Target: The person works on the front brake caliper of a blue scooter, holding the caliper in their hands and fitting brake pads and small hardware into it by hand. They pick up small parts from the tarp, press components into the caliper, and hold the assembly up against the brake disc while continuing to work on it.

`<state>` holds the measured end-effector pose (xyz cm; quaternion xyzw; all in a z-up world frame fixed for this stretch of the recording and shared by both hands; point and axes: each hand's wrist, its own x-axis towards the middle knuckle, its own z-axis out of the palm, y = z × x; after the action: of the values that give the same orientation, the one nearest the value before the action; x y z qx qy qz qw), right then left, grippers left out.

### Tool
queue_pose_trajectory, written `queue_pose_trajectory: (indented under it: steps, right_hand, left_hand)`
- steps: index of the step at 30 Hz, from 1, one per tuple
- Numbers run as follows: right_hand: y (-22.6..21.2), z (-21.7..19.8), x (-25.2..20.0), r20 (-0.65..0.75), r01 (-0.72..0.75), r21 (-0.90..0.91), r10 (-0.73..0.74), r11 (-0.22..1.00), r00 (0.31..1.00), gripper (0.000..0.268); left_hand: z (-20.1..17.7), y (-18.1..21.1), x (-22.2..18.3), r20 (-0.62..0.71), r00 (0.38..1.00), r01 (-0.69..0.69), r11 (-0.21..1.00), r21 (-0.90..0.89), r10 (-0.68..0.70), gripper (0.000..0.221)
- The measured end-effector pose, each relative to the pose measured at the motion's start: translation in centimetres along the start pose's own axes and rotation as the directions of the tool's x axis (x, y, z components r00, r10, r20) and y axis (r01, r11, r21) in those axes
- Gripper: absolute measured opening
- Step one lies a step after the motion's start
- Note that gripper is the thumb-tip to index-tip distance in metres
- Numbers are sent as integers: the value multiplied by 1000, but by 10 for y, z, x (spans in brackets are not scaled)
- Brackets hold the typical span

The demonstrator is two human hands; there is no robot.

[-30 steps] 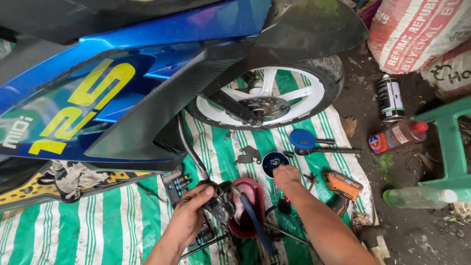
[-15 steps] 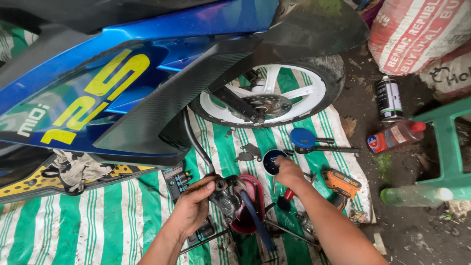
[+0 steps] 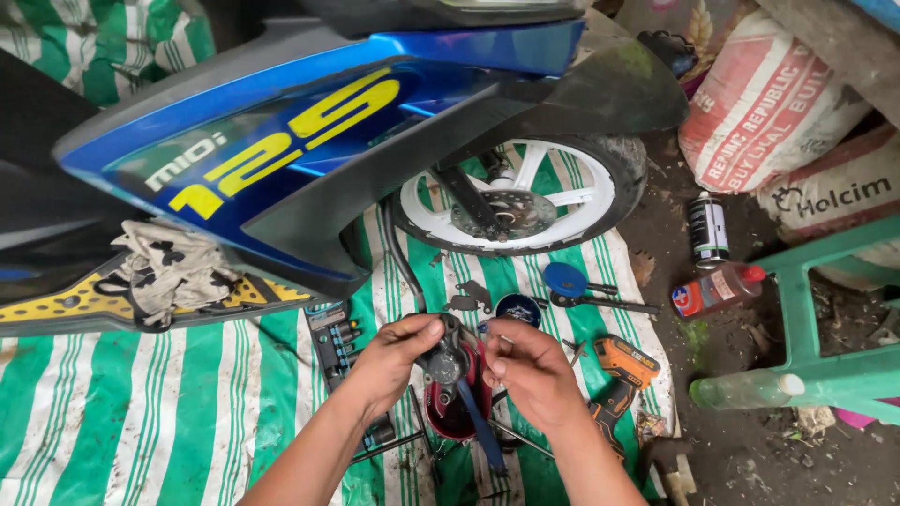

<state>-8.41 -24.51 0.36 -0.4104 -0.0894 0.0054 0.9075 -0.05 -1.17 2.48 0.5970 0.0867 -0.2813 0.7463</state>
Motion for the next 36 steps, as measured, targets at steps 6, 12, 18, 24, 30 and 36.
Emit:
queue_pose_trajectory:
  steps: [6,12,18,24,30,36]
  right_hand:
    - [-1,11,4,-21,35,-527,-54,849,998,55]
    - [1,23,7,-5,63,-632,-85,772,996,59]
    - [-6,41,9,-37,24,-788,-87,615,995,60]
    - [-16,58,8,168,204,-968,-227,146,959,57]
    - [-25,56,9,448,376,-868,-187,-323,874,55]
    - [-48,56,22,437,440,-898,-139,-13,888,33]
  left_hand:
    - [4,9,-9,-31,1000,8,1000,10,-8,59]
    - [13,18,-17,-30,999,14,1000,9,-14,56]
    - [14,18,-18,-37,999,10,999,-31,-11,45]
    - [15,22,-21,-27,1000,2,1000,-7,-3,41]
    - [16,25,-23,-36,999,11,999,-33,-12,38]
    - [13,17,-16,-30,999,-14,1000,-5,14,39]
